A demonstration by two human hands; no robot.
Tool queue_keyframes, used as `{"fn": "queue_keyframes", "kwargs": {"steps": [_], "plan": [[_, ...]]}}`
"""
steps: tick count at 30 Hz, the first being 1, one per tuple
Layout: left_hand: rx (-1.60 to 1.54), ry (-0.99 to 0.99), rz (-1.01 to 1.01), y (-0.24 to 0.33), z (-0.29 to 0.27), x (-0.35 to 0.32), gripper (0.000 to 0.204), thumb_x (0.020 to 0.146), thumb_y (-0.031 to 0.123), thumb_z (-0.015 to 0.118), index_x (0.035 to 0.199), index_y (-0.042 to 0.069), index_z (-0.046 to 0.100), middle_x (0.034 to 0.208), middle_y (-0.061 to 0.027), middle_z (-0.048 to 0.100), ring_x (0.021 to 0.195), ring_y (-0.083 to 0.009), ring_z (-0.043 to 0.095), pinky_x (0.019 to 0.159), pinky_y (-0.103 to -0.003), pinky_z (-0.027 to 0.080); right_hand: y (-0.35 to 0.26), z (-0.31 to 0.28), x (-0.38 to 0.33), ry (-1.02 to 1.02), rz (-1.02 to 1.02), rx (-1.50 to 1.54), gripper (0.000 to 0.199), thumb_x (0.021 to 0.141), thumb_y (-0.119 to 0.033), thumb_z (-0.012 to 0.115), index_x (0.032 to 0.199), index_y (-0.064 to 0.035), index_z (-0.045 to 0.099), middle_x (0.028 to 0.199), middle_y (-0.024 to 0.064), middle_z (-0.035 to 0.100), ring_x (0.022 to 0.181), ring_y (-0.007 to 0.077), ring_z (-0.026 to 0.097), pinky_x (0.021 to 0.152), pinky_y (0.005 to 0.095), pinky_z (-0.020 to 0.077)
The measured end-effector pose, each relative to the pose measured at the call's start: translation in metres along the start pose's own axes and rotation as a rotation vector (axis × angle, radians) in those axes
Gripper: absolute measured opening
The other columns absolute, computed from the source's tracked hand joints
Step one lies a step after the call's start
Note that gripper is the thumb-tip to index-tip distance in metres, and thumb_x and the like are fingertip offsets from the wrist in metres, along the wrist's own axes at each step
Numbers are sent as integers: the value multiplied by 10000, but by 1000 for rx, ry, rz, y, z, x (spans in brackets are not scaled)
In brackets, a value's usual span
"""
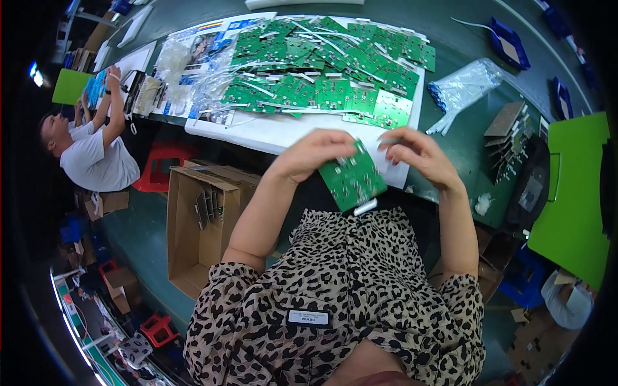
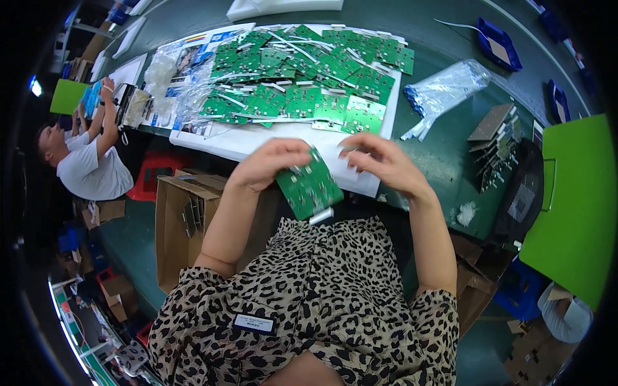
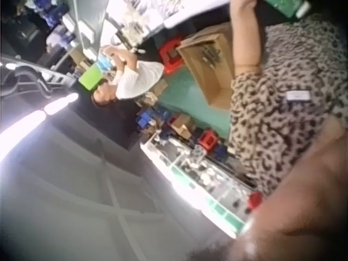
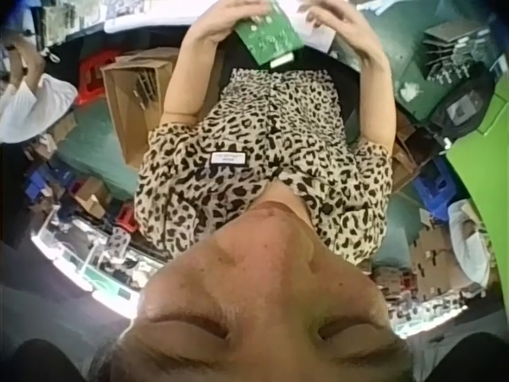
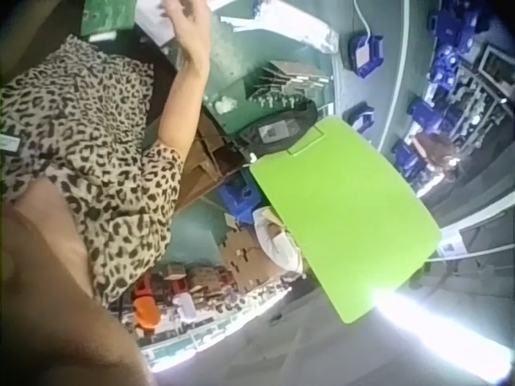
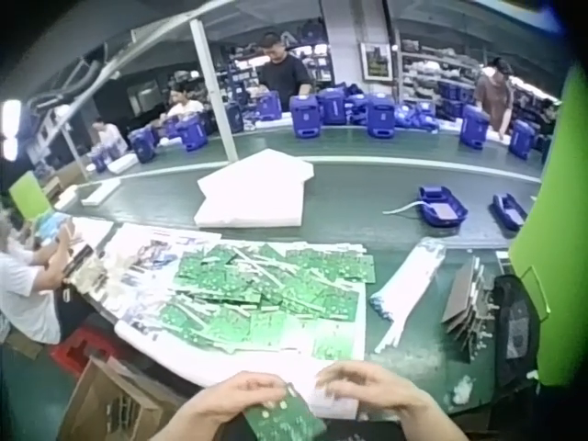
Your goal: The person assembles printed circuit boards into plastic housings by hand, integrating electronic components into the housing.
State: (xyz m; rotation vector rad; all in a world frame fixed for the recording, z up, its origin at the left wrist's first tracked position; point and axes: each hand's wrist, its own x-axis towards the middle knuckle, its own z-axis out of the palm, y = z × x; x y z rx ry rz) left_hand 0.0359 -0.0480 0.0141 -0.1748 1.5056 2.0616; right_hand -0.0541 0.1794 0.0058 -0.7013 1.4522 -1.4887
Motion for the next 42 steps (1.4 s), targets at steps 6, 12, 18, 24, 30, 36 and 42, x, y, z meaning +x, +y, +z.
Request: {"fn": "queue_keyframes", "kwargs": {"steps": [6, 12, 18, 24, 30, 36, 42], "plan": [[-802, 437, 908, 26, -85, -47, 150, 854, 44, 496, 993, -1, 531, 1028, -119, 586, 935, -216, 588, 821, -344, 508, 6, -17, -22, 714, -258, 161, 211, 869, -120, 514, 1045, -13, 555, 930, 46, 595, 806, 97, 543, 710, 230, 434], [-856, 626, 503, -16, -80, 9, 135, 857, 84, 544, 961, 5, 512, 965, -114, 587, 910, -218, 590, 829, -351, 516, 40, 5, -15, 371, -22, 105, 163, 863, -135, 536, 947, -6, 591, 852, 46, 613, 718, 87, 541, 647, 223, 432], [-602, 576, 400, -20, -54, 44, 155, 873, 88, 521, 987, -9, 480, 967, -104, 563, 900, -230, 592, 813, -339, 522, 50, 18, -12, 335, 40, 113, 175, 860, -156, 551, 945, -9, 595, 847, 45, 617, 720, 91, 545, 653, 227, 436], [-553, 562, 307, -19, -38, 65, 126, 894, 53, 456, 1006, -4, 458, 1010, -131, 557, 958, -252, 576, 854, -353, 501, 56, 18, -16, 338, 56, 145, 159, 867, -127, 527, 940, -2, 593, 841, 46, 614, 726, 86, 544, 653, 222, 440], [-654, 643, 372, -34, -25, 73, 208, 891, 0, 418, 1094, -38, 391, 1080, -156, 489, 1020, -275, 535, 897, -361, 477, 56, 19, -17, 345, 81, 159, 156, 866, -128, 534, 933, -2, 598, 838, 42, 612, 720, 87, 544, 654, 223, 441], [-712, 628, 331, -30, -6, 69, 582, 851, -24, 480, 1328, -45, 147, 1141, -203, 452, 1103, -315, 468, 980, -375, 389, 65, 16, -24, 406, 90, 183, 177, 866, -167, 548, 944, -16, 600, 839, 36, 618, 724, 81, 556, 651, 218, 452], [-643, 560, 305, -22, -6, 40, 578, 844, -39, 467, 1289, -90, 102, 1236, -326, 307, 1177, -424, 373, 1005, -439, 362, 62, 17, -23, 335, -44, 151, 175, 861, -159, 554, 939, -7, 594, 835, 46, 611, 730, 90, 555, 633, 221, 454]]}}
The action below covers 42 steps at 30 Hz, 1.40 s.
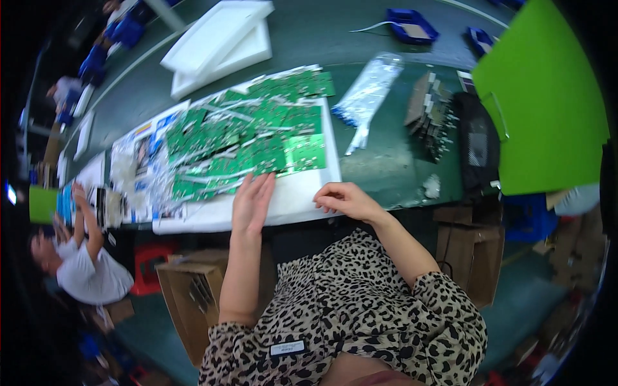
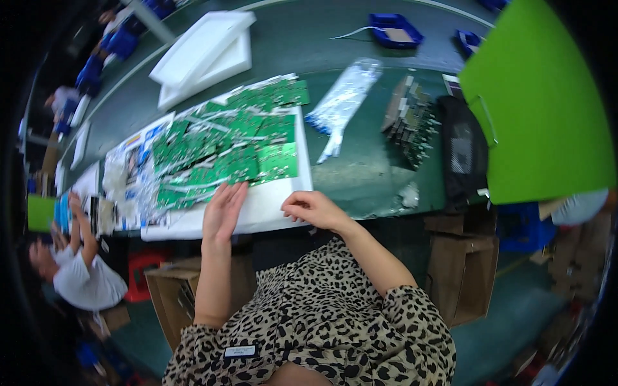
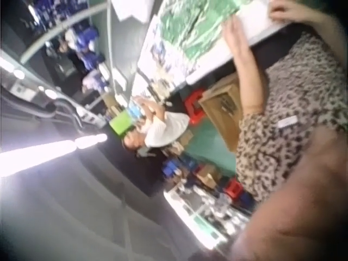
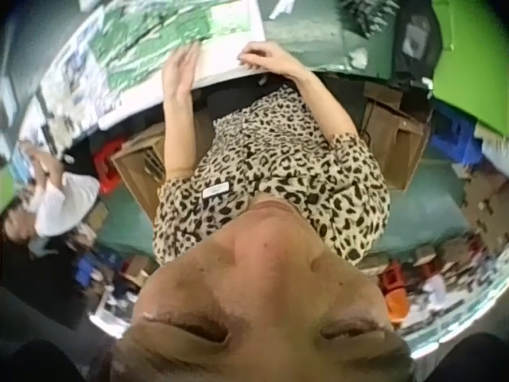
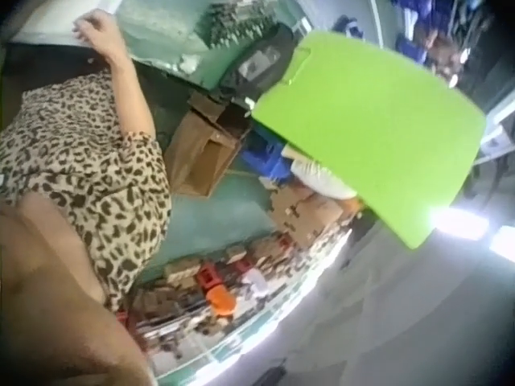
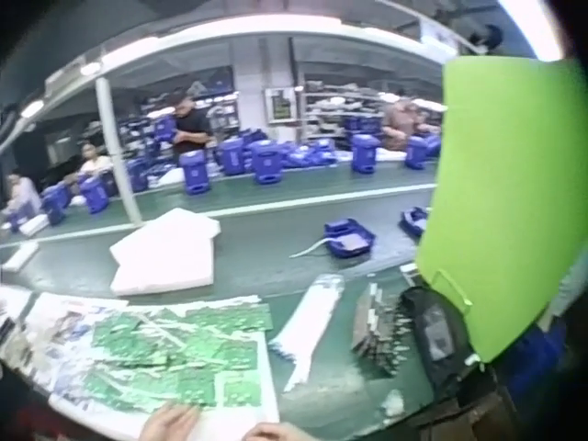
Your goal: The person assembles printed circuit boards into plastic housings by hand, integrating electronic components into the housing.
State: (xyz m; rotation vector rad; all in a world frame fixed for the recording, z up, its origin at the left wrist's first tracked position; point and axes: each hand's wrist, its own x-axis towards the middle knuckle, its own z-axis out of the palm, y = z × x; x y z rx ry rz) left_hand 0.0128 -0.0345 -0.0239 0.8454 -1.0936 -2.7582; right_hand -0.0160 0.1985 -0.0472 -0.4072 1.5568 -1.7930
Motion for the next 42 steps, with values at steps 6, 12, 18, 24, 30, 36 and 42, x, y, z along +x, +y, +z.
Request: {"fn": "queue_keyframes", "kwargs": {"steps": [6, 12, 18, 24, 30, 36, 42], "plan": [[14, -54, -29, 0, 2, 0, 581, 851, -31, 454, 1301, -91, 91, 1269, -330, 277, 1187, -412, 367, 1013, -426, 356, -44, -41, -34, 349, -248, -147, 137, 849, -78, 535, 949, 2, 584, 802, 43, 609, 665, 79, 554, 601, 207, 449], [121, -60, 28, 2, 4, -23, 507, 855, 34, 497, 1276, -83, 240, 1220, -272, 397, 1144, -353, 442, 973, -412, 400, -67, -131, -91, 1295, -486, -401, 149, 815, -96, 596, 944, -22, 603, 792, -5, 590, 694, 51, 525, 597, 172, 411], [368, -97, 177, -10, 16, -37, 310, 835, 38, 538, 1127, -17, 453, 1091, -138, 527, 984, -229, 549, 846, -358, 474, -84, -148, -81, 1202, -309, -1149, 638, 711, -286, 690, 1226, -31, 412, 1230, 169, 431, 1144, 336, 389, 947, 404, 330], [409, -181, 135, -22, 25, -38, 284, 839, 75, 543, 1103, -10, 482, 1035, -131, 566, 905, -206, 587, 772, -311, 506, -67, -155, -46, 1267, -291, -1323, 651, 706, -343, 686, 1214, -25, 431, 1234, 208, 410, 1164, 362, 361, 944, 444, 323], [451, -218, 114, -22, 28, -40, 259, 853, 56, 524, 1097, -15, 475, 1029, -131, 555, 897, -198, 578, 768, -303, 500, -94, -174, -16, 1349, -15, -1551, 367, 685, -327, 692, 857, -8, 632, 978, 117, 532, 981, 274, 446, 777, 395, 368], [410, -232, 89, -27, 18, -38, 238, 863, 59, 507, 1086, -13, 465, 1024, -128, 559, 881, -193, 585, 762, -302, 494, -100, -158, -9, 1389, -1, -1752, 270, 684, -300, 673, 782, -50, 646, 893, 64, 532, 934, 239, 455, 760, 378, 352], [442, -225, 109, -26, 14, -39, 237, 861, 73, 519, 1081, -5, 477, 1025, -134, 566, 885, -201, 589, 758, -302, 493, -101, -168, -3, 1478, -102, -1643, 205, 699, -247, 641, 756, -50, 632, 880, 66, 540, 912, 249, 479, 740, 389, 377]]}}
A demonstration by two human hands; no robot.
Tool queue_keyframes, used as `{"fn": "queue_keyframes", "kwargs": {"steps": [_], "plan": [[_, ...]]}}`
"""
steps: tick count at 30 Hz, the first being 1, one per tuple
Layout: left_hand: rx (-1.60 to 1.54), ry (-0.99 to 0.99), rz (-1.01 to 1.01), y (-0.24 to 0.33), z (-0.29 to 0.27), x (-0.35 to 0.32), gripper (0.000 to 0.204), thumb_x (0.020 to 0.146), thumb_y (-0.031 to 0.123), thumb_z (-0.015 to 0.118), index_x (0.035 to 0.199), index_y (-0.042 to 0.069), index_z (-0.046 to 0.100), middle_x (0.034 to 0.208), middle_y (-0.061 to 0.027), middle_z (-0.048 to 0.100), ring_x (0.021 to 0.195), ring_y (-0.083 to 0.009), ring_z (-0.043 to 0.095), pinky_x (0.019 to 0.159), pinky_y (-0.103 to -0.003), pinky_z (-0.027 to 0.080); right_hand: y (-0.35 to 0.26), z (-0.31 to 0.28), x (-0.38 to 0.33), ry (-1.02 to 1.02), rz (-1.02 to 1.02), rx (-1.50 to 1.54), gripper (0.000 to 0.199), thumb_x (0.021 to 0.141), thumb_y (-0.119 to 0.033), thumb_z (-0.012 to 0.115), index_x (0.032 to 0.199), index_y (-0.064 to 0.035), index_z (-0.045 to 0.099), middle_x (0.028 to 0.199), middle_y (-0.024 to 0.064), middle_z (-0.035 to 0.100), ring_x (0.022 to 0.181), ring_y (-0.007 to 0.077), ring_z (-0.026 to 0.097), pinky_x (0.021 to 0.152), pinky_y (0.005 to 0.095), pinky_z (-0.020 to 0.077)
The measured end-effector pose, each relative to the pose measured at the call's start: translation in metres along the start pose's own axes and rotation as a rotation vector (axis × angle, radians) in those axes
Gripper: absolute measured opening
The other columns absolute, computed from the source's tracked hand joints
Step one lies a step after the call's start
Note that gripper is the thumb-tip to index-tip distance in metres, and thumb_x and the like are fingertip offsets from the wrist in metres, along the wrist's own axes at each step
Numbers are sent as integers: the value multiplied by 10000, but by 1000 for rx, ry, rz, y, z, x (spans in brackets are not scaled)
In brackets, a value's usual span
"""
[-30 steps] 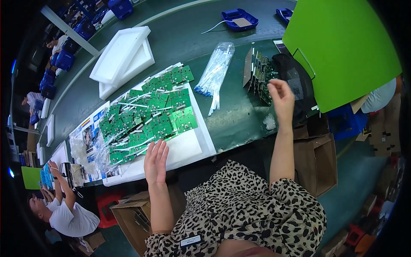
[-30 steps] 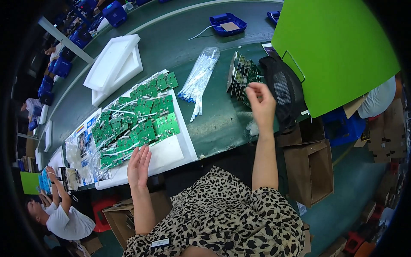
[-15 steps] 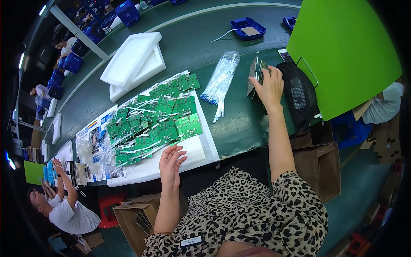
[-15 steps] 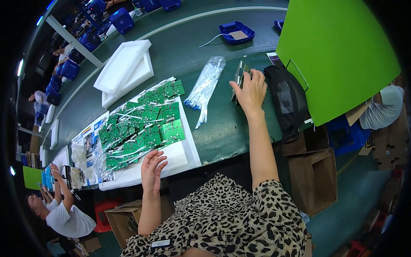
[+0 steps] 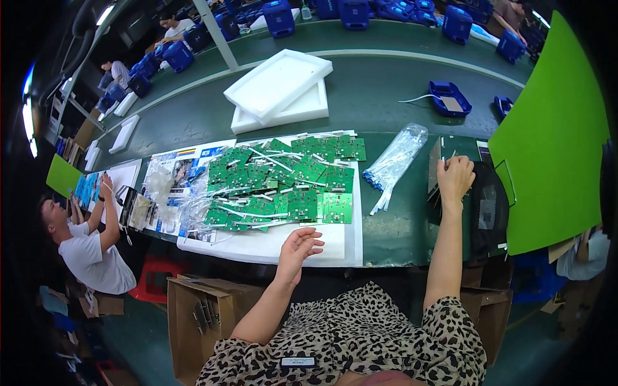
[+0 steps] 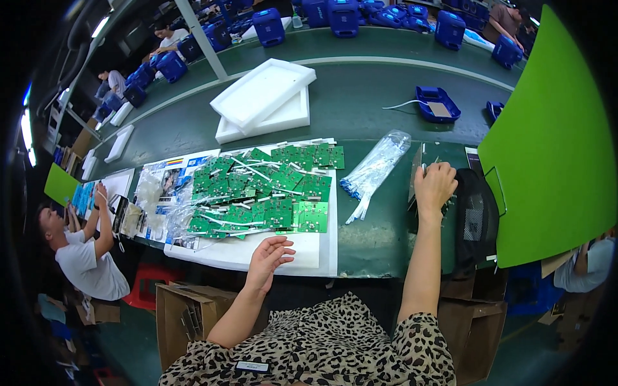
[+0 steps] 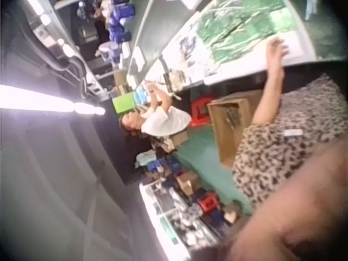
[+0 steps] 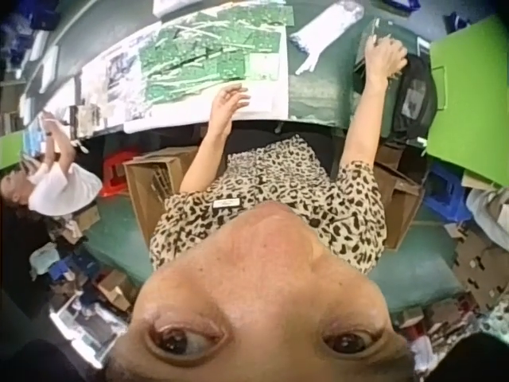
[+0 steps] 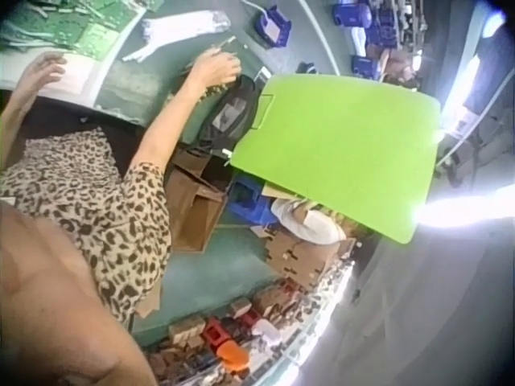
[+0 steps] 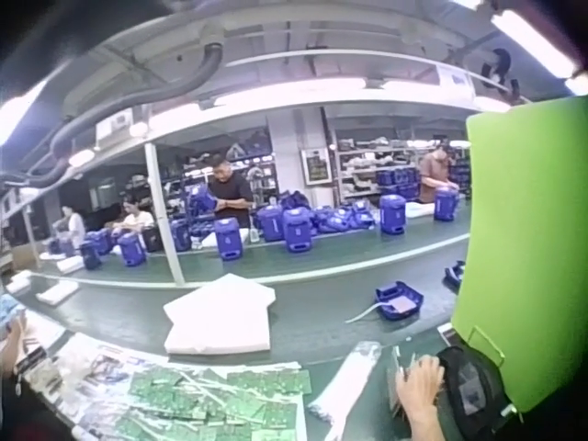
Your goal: The person assembles printed circuit boards into plastic housings by hand, integrating electronic components into the housing.
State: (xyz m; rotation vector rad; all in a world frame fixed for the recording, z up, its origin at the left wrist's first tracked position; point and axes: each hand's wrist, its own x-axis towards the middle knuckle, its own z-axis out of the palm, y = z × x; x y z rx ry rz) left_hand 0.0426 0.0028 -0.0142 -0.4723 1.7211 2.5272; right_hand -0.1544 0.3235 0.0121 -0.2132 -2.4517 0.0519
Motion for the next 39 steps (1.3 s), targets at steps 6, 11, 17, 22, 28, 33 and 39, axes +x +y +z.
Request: {"fn": "queue_keyframes", "kwargs": {"steps": [6, 11, 17, 22, 28, 33, 39], "plan": [[18, -49, 4, 1, 5, 0, 236, 859, 54, 498, 1085, -9, 469, 1028, -123, 561, 899, -189, 580, 759, -294, 489, -9, 8, 9, 70, 163, 326, 205, 754, -241, 579, 698, -44, 566, 800, 73, 561, 799, 275, 536, 668, 396, 418], [126, -77, 45, -4, 4, 3, 251, 857, 59, 510, 1091, -18, 463, 1042, -117, 558, 901, -176, 575, 763, -282, 485, -22, 10, 3, 27, 349, 698, 214, 776, -228, 608, 754, -19, 566, 795, 73, 592, 697, 229, 560, 637, 338, 437], [898, 16, 682, 8, 41, 12, 454, 807, 68, 571, 1220, -20, 405, 1228, -215, 441, 1127, -324, 461, 936, -404, 391, -75, -21, -36, -2, 426, 1475, 120, 798, -102, 630, 825, -12, 555, 802, 9, 562, 714, 70, 486, 662, 219, 410], [1135, 145, 1027, 29, 74, 31, 593, 729, 18, 600, 1277, -6, 374, 1317, -219, 357, 1221, -339, 367, 952, -395, 377, -145, -77, -102, -390, 504, 1883, 77, 800, -57, 609, 833, -23, 549, 905, 29, 543, 789, 72, 501, 724, 212, 409], [1124, 196, 1126, 25, 50, 38, 462, 719, -37, 529, 1178, 6, 509, 1200, -209, 489, 1089, -359, 497, 877, -381, 442, -168, -92, -126, -532, 369, 1948, 146, 786, -49, 629, 886, -11, 529, 952, 43, 520, 831, 99, 512, 728, 230, 438], [976, 275, 878, 28, 33, 31, 350, 763, -3, 555, 1113, 12, 557, 1011, -165, 592, 899, -283, 579, 741, -342, 471, -175, -103, -115, -559, 2, 1772, 226, 774, -3, 628, 976, -6, 529, 1039, 47, 504, 898, 116, 527, 730, 234, 463], [438, 201, 529, 33, 18, 25, 259, 856, 127, 579, 1099, 39, 586, 811, -18, 603, 704, -45, 474, 606, -197, 397, -165, -98, -114, -635, 104, 1783, 205, 777, -46, 637, 965, -20, 561, 942, 68, 567, 794, 112, 568, 665, 211, 468]]}}
